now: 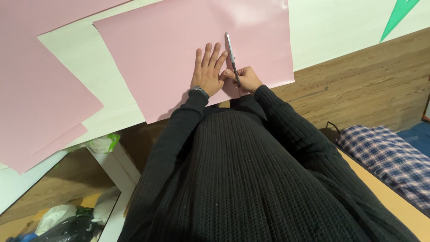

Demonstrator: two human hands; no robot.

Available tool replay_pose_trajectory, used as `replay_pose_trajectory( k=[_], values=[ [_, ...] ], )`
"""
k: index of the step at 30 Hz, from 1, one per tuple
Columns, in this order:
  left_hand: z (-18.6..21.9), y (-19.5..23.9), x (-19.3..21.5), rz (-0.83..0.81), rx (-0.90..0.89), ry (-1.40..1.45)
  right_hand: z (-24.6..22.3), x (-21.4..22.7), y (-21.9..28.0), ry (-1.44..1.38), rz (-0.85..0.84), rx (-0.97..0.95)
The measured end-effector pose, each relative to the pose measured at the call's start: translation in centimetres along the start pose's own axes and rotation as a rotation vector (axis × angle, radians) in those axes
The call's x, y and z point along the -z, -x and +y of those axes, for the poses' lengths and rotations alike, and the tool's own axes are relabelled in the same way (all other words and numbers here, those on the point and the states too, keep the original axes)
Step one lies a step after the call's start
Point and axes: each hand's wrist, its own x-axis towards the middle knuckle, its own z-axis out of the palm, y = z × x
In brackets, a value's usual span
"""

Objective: The recorder is measuring and cutting pieces of pink leather material using scissors, a wooden ruler, and a pencil on a workshop table.

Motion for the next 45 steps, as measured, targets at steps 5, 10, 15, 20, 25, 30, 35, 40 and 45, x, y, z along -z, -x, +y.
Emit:
replay_pose_trajectory(
  k=[5, 10, 15, 20, 25, 30, 35, 40, 45],
  values=[
    [-0.1, -0.3, -0.6, -0.022, 0.006, 0.005, -0.6, 0.1, -0.5, -0.004, -0.006, 0.006],
    [-0.2, -0.2, -0.7, -0.006, -0.002, -0.080, -2.2, -0.3, -0.6, -0.028, -0.006, -0.012],
    [-0.3, -0.2, -1.0, 0.007, 0.004, -0.062, -3.2, -0.2, -1.1, -0.064, -0.018, -0.015],
    [-0.4, -0.2, -1.2, 0.010, -0.004, -0.041, -3.1, 0.2, -2.5, -0.097, -0.020, 0.004],
    [-0.4, -0.2, -1.0, -0.024, 0.002, -0.028, -4.6, 0.1, -2.8, -0.090, -0.025, 0.012],
    [-0.2, -0.4, -0.2, -0.033, 0.001, -0.026, -5.9, 0.2, -3.1, -0.064, -0.002, 0.016],
    [-0.3, -0.3, -0.5, 0.027, -0.013, -0.031, -6.3, 0.2, -3.8, -0.057, 0.008, 0.041],
    [-0.3, -0.5, 0.1, -0.047, -0.015, -0.044, -6.4, 0.5, -4.5, -0.050, -0.005, 0.053],
    [-0.1, -0.7, 0.7, -0.072, -0.005, -0.033, -7.9, 0.7, -4.7, -0.027, 0.013, 0.033]
  ],
)
